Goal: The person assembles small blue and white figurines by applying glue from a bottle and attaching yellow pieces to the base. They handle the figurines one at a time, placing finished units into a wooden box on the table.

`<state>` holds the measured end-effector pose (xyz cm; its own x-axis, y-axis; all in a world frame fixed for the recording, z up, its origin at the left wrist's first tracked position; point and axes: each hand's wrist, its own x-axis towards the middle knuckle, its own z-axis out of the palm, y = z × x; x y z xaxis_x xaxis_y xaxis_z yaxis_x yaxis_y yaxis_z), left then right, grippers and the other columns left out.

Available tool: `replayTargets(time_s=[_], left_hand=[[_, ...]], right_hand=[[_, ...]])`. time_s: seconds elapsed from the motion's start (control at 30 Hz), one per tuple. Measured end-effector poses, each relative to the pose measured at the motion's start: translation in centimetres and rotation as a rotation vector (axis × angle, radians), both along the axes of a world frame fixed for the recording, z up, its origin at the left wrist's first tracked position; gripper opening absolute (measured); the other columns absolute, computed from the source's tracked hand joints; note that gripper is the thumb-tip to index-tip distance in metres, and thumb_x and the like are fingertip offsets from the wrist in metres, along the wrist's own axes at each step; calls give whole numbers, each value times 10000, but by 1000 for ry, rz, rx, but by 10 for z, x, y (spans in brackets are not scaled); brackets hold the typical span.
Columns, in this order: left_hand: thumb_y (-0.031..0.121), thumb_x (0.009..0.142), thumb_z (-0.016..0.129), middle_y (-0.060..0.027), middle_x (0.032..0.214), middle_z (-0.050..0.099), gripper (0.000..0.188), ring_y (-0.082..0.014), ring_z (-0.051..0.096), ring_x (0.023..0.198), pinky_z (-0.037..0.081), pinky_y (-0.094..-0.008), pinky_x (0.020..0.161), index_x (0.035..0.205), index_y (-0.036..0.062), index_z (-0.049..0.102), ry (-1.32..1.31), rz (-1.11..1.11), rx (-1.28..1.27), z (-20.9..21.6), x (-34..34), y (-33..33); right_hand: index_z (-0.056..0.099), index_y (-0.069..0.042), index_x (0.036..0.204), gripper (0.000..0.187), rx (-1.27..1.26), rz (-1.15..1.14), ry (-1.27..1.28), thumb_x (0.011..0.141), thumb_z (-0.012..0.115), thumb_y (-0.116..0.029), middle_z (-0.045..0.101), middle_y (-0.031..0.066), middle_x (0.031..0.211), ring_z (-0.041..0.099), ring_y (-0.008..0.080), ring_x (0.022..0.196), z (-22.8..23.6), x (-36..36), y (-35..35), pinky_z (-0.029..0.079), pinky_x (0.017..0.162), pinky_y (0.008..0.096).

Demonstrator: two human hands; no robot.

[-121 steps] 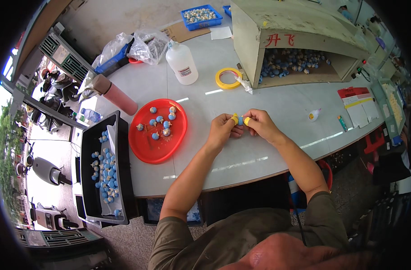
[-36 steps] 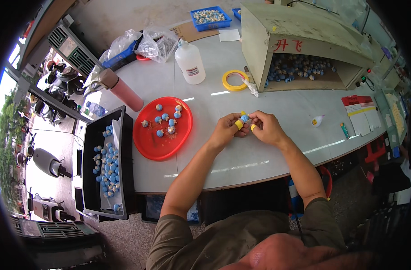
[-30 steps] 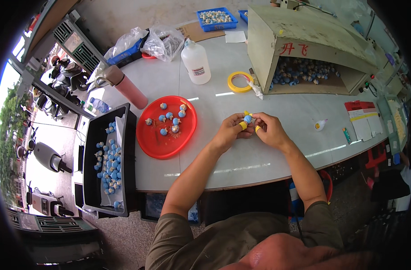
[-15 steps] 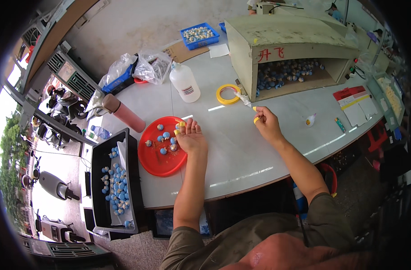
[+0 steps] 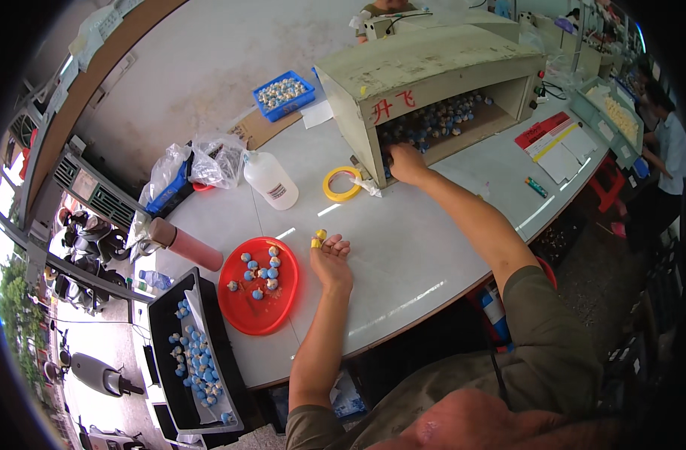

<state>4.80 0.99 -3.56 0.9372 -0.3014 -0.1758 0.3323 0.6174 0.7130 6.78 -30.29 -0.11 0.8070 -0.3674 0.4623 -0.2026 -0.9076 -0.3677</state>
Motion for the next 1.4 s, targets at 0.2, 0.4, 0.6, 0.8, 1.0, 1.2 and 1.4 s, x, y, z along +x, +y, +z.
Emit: replayTargets(time_s=[0.2,0.4,0.6,0.8,1.0,1.2,1.4], left_hand=[[410,1033,478,-90,917,642,355,-212,632,787,511,-324,740,1153,85,553,9,-32,18,6,-3,-4],[391,1038,466,-92,912,634,345,-212,622,781,502,-325,740,1161,79,546,10,-30,36,4,0,0],[380,1033,472,-86,913,623,333,-204,609,787,492,-320,740,1152,78,549,7,-45,60,9,-2,-2],[362,1031,476,-77,910,617,310,-198,606,784,493,-316,738,1139,83,554,8,-69,45,10,-1,-4],[217,1018,530,-79,923,623,212,-178,637,794,522,-290,703,1161,61,529,-169,-148,174,10,-8,-2],[5,899,678,-105,1019,635,500,-189,687,889,556,-271,758,1327,-59,427,-752,-142,690,20,-42,-11],[2,834,747,-164,1077,663,426,-212,708,882,584,-301,730,1211,-74,563,-915,-99,833,20,-52,-17]], right_hand=[[731,-32,1038,291,-98,78,280,776,619,-89,711,235,1077,689,385,1025,-16,38,-30,554,843,485],[709,-53,1156,361,-150,70,386,864,626,-248,691,231,1165,676,390,1068,11,45,-23,545,899,473],[656,-52,1264,441,-104,75,482,887,610,-278,637,229,1294,645,353,1168,37,40,-14,525,970,450],[692,-59,1170,367,-41,-44,295,836,654,-206,676,226,1208,667,372,1103,31,27,-17,541,916,466],[655,-18,1148,360,344,-67,-110,810,720,-125,702,175,1014,679,244,862,28,-24,-2,558,784,365],[550,65,1250,493,1284,358,-140,829,745,-100,636,49,980,597,106,884,4,-101,95,507,797,256],[508,96,1277,505,1482,390,-42,829,676,-64,616,68,1009,595,118,918,-6,-124,154,507,824,265]])
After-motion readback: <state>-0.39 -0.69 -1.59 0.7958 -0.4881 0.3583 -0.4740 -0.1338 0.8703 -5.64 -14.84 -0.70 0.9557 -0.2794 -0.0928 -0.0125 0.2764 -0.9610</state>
